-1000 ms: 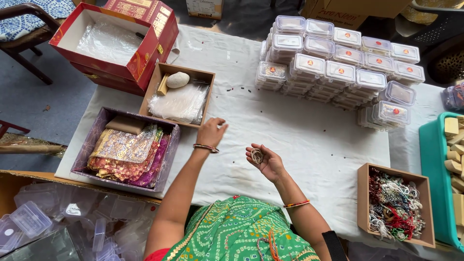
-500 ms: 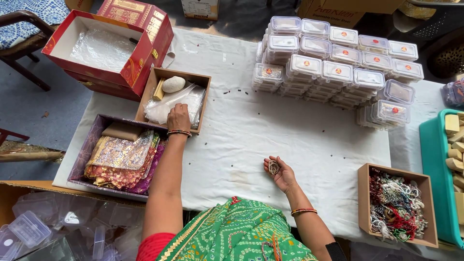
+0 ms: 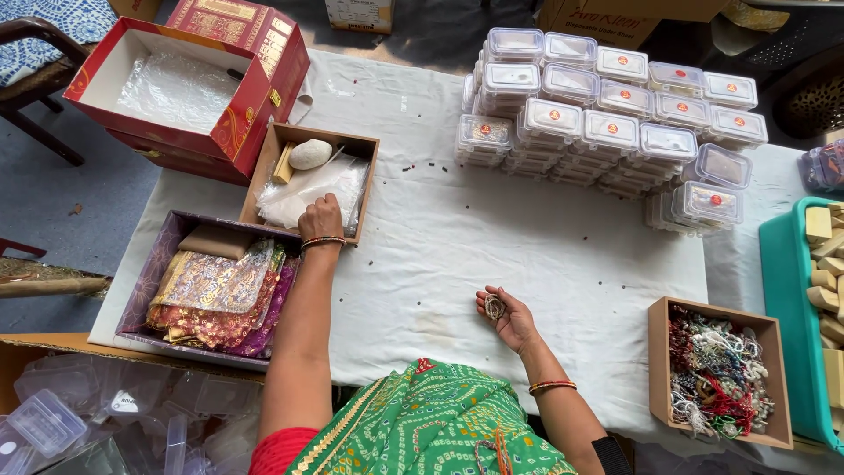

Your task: The person picks up beaded bracelets from a box, places them into small clear plastic bags, and wraps them in decorative paper. They then place the wrapped items into small plastic containers and stack them on the table.

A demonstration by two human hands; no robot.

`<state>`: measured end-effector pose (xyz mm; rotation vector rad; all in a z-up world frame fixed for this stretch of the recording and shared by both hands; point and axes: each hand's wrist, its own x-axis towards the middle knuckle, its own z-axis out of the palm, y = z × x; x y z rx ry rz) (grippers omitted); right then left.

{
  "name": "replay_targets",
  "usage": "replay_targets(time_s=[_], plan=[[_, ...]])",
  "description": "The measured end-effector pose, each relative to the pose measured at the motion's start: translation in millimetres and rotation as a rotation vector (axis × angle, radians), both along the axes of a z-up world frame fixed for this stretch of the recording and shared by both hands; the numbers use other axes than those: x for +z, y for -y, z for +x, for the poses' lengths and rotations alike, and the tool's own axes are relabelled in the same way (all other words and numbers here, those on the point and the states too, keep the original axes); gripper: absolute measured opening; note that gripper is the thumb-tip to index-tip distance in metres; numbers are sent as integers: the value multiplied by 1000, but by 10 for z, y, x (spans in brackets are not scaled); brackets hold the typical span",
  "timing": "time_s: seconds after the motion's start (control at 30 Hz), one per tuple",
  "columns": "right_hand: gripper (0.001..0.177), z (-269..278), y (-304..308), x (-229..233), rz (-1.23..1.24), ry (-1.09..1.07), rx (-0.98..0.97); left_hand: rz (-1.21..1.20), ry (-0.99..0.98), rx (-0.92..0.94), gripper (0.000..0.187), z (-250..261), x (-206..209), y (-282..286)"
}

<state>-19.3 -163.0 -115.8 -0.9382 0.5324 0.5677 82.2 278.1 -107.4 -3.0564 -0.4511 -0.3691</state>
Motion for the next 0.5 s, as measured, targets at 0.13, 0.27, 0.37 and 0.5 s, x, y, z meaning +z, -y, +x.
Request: replay_targets(time_s=[0.13,0.27,0.37,0.5], plan=[[39,-4,17,-35,19,5,4,14,82,-17,6,-91,121,104],[39,-3,20,-62,11,12,2,-137,217,-42,13,-188,384,379],[39,32,9,-87,14,0,-23,-284,303,-254,15,-250,262,687],[40,84,-76,-50,97,-51,-119,-346,422,-728,6,-580,205,1189]])
